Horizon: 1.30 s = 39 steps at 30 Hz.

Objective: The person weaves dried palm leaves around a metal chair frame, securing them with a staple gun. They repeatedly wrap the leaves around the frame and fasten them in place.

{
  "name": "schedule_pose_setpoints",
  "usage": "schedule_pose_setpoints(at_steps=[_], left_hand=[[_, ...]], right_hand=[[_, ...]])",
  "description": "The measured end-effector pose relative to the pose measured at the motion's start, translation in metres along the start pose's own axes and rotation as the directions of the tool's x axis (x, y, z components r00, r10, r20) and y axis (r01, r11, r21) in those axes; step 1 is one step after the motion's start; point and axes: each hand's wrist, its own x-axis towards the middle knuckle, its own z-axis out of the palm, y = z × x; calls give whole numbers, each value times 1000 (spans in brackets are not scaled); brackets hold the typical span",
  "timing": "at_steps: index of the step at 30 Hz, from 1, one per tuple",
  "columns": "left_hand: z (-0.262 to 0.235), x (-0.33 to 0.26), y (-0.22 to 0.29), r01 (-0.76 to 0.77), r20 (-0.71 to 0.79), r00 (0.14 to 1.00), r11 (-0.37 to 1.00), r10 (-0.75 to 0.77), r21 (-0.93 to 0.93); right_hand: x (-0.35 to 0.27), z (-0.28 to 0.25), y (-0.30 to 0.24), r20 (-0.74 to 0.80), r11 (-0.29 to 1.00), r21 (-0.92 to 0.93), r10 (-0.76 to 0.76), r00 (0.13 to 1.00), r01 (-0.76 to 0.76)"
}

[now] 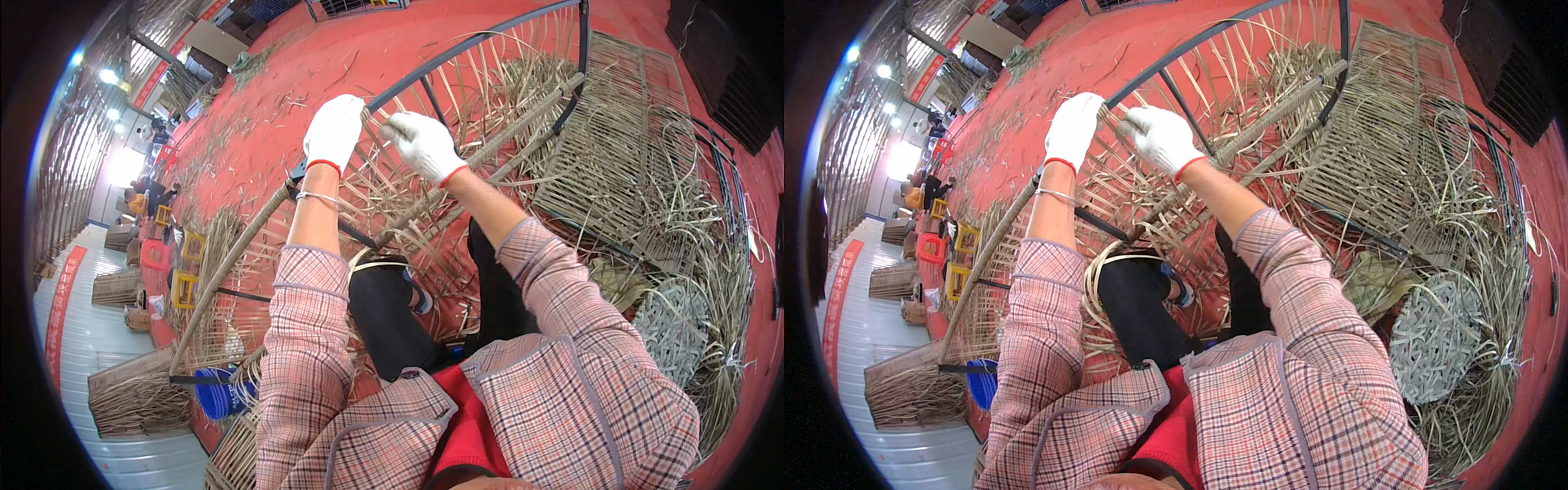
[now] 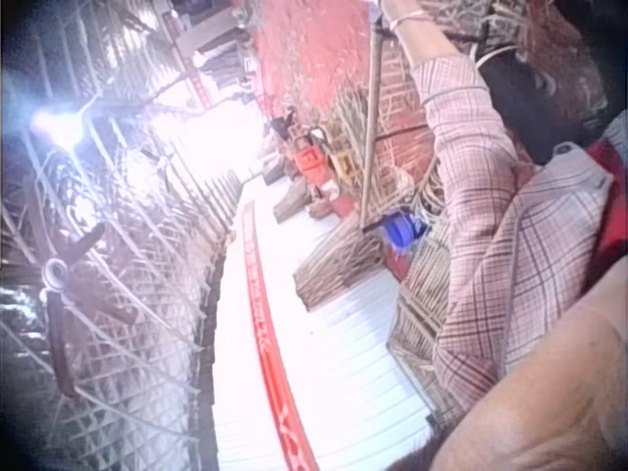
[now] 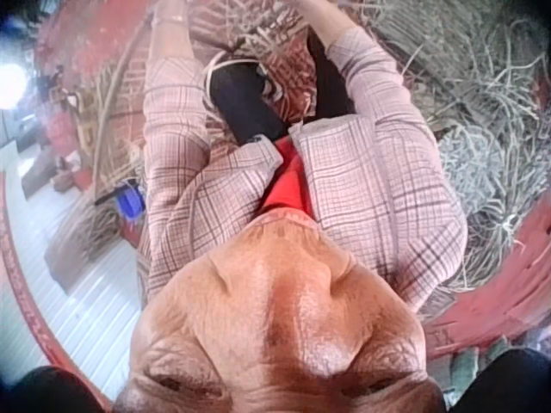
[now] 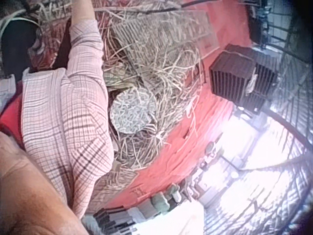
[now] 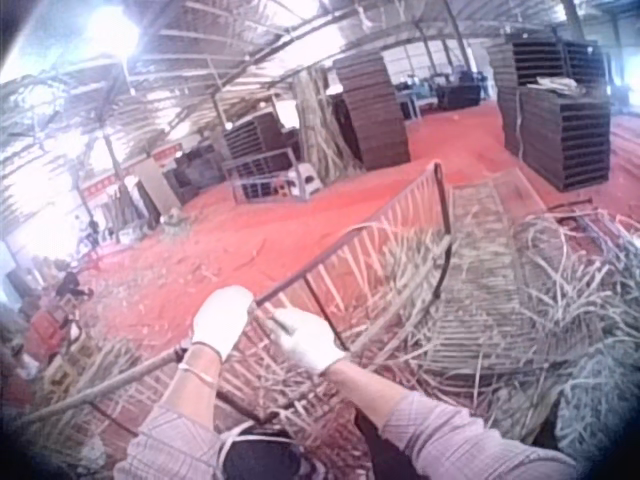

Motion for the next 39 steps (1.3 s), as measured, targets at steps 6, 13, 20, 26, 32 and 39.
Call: schedule_pose_setpoints(at_steps=[6,13,20,26,32,39], left_hand=[[4,-15,26,68,-138,989,983,-45,170],[17,-35,43,74,-280,960,939,25,337],[33,-28,34,131,-522,853,968,1,215],[26,-29,27,26,-352,930,937,105,349],[12,-23,31,72,-140,990,947,-29,313],[2,-19,25,105,-36,994,990,-102,90]], right_hand=[[6,-56,-9,264,906,348,152,953,-241],[101,-71,-42,355,998,58,-5,935,-17],[145,-14,-37,452,816,-564,171,876,131],[135,-44,-23,335,877,-473,95,937,80],[51,-144,65,-70,964,-222,-163,984,144],[-104,-325,213,-396,811,72,558,729,-581]])
